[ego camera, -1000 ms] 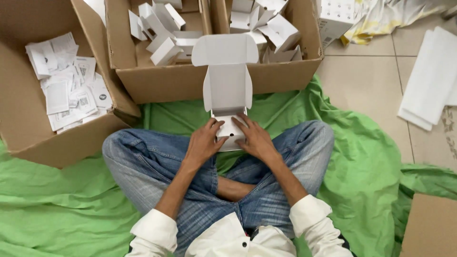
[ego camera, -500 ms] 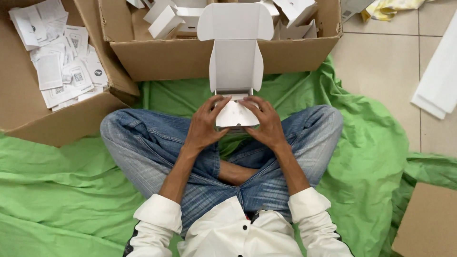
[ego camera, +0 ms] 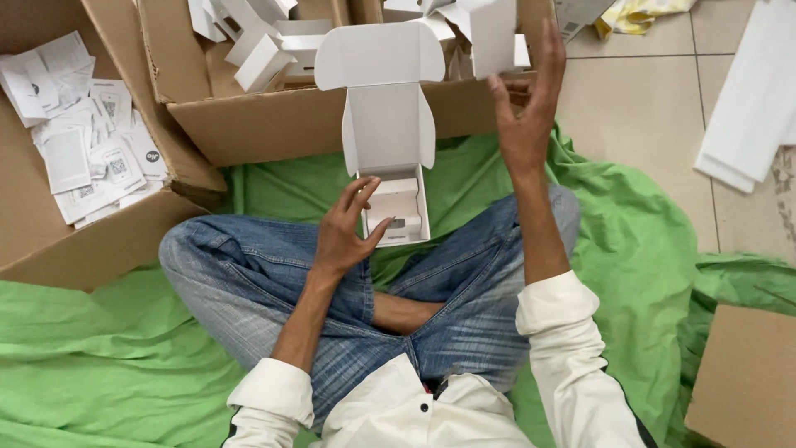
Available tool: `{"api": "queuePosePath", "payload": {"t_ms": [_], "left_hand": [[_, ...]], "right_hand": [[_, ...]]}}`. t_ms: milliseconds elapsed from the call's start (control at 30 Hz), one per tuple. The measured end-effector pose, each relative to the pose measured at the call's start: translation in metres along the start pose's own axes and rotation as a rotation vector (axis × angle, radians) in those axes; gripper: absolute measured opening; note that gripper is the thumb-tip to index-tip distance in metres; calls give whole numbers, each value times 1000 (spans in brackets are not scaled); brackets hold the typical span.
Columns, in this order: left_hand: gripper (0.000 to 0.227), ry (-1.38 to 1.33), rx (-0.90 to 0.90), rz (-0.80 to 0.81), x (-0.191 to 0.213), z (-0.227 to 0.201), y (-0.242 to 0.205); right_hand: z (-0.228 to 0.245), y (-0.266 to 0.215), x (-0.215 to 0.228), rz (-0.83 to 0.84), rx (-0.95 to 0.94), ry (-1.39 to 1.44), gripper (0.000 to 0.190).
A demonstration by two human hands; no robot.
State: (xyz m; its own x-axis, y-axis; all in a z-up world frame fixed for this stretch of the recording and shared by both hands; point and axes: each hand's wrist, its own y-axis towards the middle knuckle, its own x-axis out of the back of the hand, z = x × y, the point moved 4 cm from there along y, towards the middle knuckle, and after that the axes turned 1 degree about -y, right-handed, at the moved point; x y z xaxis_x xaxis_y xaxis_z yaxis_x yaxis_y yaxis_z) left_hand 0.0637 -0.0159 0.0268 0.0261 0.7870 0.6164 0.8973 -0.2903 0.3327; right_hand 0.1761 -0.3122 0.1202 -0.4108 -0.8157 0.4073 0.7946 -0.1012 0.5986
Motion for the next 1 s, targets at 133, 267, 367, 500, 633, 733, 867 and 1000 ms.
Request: {"api": "queuePosePath", "payload": {"t_ms": [133,267,367,500,633,733,867,1000], "left_hand": [[71,-1,9,-5,0,-4,3],[64,41,-54,-62,9,-19,8],[58,52,-88,-72,9,-28,15],[45,122,-91,34,-2,-21,26],[38,333,-14,297,-32,-1,20],[18,491,-35,345,-48,11,5],[25,339,-62,192,-22,-8,2],[32,129,-163,-61,50,-67,0]], "right_hand": [[25,-45,-12,-16,-103,-36,52],[65,-101,-35,159,-50,53,38],[76,-123,-47,303,-131,82,34],[68,-135,-63,607,6,-163,44],[42,-155,-85,829,52,-364,38],[33,-165,-95,830,118,-454,35],[39,-161,-84,729,112,-404,29],[105,-125,-45,453,272,-217,33]]}}
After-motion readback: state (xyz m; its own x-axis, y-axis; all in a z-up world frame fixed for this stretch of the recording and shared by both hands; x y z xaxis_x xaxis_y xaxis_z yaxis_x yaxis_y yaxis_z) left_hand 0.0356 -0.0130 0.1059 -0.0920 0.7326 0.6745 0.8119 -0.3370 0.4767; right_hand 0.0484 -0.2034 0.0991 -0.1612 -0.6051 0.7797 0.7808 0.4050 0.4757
